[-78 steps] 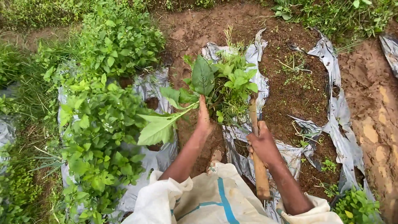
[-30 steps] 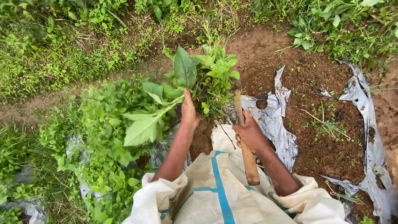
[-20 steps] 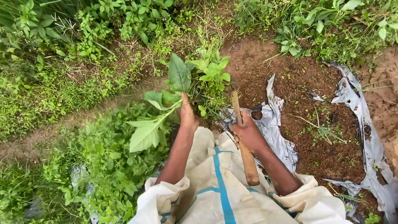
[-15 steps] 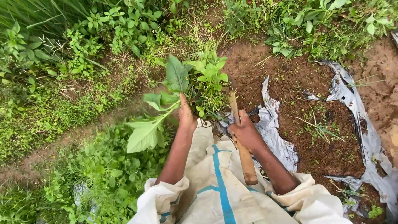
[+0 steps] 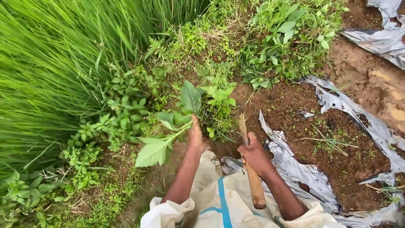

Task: The person uses a hoe to loosen soil and pull weeds from a garden bed covered with plastic sheeting. They gather the removed weeds by hand and discard them to the side.

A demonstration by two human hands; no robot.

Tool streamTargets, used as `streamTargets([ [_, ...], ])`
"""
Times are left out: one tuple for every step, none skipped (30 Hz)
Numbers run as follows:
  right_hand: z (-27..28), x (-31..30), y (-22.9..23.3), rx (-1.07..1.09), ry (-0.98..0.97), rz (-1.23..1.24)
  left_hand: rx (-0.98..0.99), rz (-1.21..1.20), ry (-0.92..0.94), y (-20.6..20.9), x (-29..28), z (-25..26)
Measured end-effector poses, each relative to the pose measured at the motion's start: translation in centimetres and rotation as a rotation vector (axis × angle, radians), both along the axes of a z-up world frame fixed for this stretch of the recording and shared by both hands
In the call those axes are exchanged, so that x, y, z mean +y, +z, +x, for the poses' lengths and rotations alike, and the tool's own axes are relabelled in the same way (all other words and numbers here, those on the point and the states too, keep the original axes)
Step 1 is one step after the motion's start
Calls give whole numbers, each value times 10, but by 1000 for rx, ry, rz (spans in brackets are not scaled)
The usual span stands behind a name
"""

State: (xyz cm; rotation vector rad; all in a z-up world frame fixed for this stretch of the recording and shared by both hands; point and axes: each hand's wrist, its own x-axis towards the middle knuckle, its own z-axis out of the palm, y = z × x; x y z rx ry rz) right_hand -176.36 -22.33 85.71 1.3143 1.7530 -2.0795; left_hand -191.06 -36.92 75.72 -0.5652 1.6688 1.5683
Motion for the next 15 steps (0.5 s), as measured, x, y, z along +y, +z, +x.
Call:
streamTargets([
  [-8,0,2,-8,-33,8,-9,-23,-85,13,1,-8],
  [-15,-1,4,-2,-60,10,-3,-21,-112,28,8,-25],
  [-16,-3,5,-20,-88,12,2,40,-136,42,14,-36],
  [-17,-5,5,-37,-116,13,5,101,-159,55,20,-45],
  [-23,-4,8,-30,-135,14,11,103,-178,47,25,-54],
  [-29,-4,12,-72,-123,33,-2,100,-198,38,30,-63],
  [-32,-5,15,-121,-111,48,-22,94,-218,30,33,-69],
  [-39,-5,18,-120,-130,46,-21,92,-237,-2,38,-78],
  [-44,-4,21,-107,-162,34,-23,169,-223,-35,45,-86],
  [-50,-2,23,-93,-193,22,-27,246,-209,-67,52,-93],
  [-52,1,24,-88,-213,19,-24,244,-230,-58,60,-95],
  [-53,4,26,-109,-228,33,-70,242,-217,-49,69,-95],
  [-56,6,26,-124,-240,42,-109,234,-204,-39,76,-99],
  [-46,12,-5,-111,-258,35,-98,227,-223,-38,84,-99],
  [-41,16,-37,-85,-299,12,-122,211,-272,-36,90,-103],
])
